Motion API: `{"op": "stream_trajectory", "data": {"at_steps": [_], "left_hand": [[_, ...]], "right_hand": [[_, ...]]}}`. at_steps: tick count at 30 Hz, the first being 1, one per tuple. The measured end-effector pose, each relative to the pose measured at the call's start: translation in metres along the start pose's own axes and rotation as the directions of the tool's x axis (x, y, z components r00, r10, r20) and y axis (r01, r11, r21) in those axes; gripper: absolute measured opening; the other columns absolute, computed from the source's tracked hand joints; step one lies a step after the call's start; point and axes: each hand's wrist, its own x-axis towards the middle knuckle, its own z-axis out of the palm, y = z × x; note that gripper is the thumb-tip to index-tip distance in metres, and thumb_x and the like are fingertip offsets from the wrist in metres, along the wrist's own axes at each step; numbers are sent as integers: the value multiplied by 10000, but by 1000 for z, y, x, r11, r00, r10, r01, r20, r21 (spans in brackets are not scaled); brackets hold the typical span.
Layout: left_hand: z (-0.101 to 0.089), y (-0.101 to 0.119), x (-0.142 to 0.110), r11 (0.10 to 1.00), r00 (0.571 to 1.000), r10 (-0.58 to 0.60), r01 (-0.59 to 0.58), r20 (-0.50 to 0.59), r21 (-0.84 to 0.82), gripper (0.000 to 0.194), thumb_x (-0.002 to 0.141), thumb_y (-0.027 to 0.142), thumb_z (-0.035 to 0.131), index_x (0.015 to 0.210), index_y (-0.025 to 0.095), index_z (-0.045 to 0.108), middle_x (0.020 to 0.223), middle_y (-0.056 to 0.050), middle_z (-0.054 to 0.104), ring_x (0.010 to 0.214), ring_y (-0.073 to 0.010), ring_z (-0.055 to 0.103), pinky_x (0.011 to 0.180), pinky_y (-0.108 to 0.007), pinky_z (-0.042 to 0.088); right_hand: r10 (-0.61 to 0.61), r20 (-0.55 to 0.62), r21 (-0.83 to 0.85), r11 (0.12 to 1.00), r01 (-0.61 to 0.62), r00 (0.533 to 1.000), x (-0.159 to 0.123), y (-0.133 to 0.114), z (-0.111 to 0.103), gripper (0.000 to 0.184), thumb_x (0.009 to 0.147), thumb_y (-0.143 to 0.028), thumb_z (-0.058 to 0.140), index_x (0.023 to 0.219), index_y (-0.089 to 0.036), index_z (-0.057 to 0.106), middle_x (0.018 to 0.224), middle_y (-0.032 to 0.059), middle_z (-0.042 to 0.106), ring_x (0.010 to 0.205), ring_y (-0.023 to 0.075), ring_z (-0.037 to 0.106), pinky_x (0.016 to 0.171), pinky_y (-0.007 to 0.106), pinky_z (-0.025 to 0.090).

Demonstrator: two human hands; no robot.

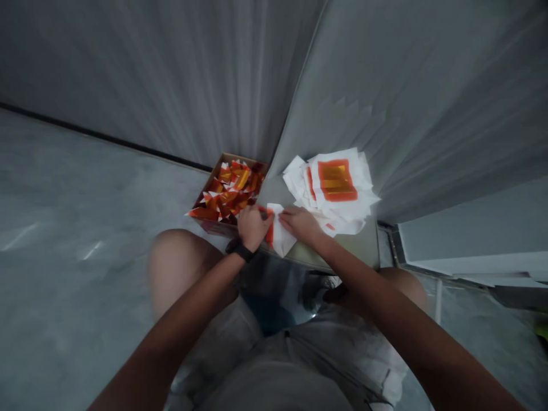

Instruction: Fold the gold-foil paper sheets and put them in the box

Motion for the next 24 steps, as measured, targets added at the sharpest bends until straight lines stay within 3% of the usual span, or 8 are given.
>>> {"op": "stream_trajectory", "data": {"at_steps": [5,11,17,20,24], "left_hand": [[3,3,10,1000,1000,-24,24,12,-14,271,909,439,651,997,194,727,989,-134,708,1004,-309,646,887,-396,474],[4,-4,12,986,993,120,-116,18,-122,209,932,336,635,1076,203,707,1041,-89,729,1022,-256,647,955,-367,458],[8,-8,11,950,988,154,-153,-18,-272,263,1000,337,568,1154,218,745,1126,-65,762,1038,-214,678,946,-314,489],[7,-10,10,924,971,239,-237,-29,-299,253,1005,285,564,1151,235,764,1147,-47,764,1043,-187,688,942,-294,497],[4,-15,7,912,925,379,-370,19,-179,235,995,286,587,1114,281,790,1187,-35,751,1081,-210,667,971,-348,474]], "right_hand": [[-1,-63,105,994,7,998,-4,5,3,321,1068,-262,467,1139,-138,755,1146,121,731,1082,229,633,987,332,464],[26,-88,154,988,-12,996,-4,6,6,335,1069,-273,463,1177,-147,754,1173,120,729,1107,231,640,994,335,489],[52,-96,220,975,-30,994,-4,10,9,316,1058,-267,483,1177,-162,756,1196,115,737,1120,234,648,1020,350,486],[77,-117,295,955,-40,990,-6,12,11,299,1050,-243,492,1157,-167,761,1204,100,745,1107,225,659,1016,339,483],[116,-124,410,911,-56,986,-8,15,9,303,1058,-244,475,1149,-179,757,1167,73,765,1049,198,688,944,297,494]]}}
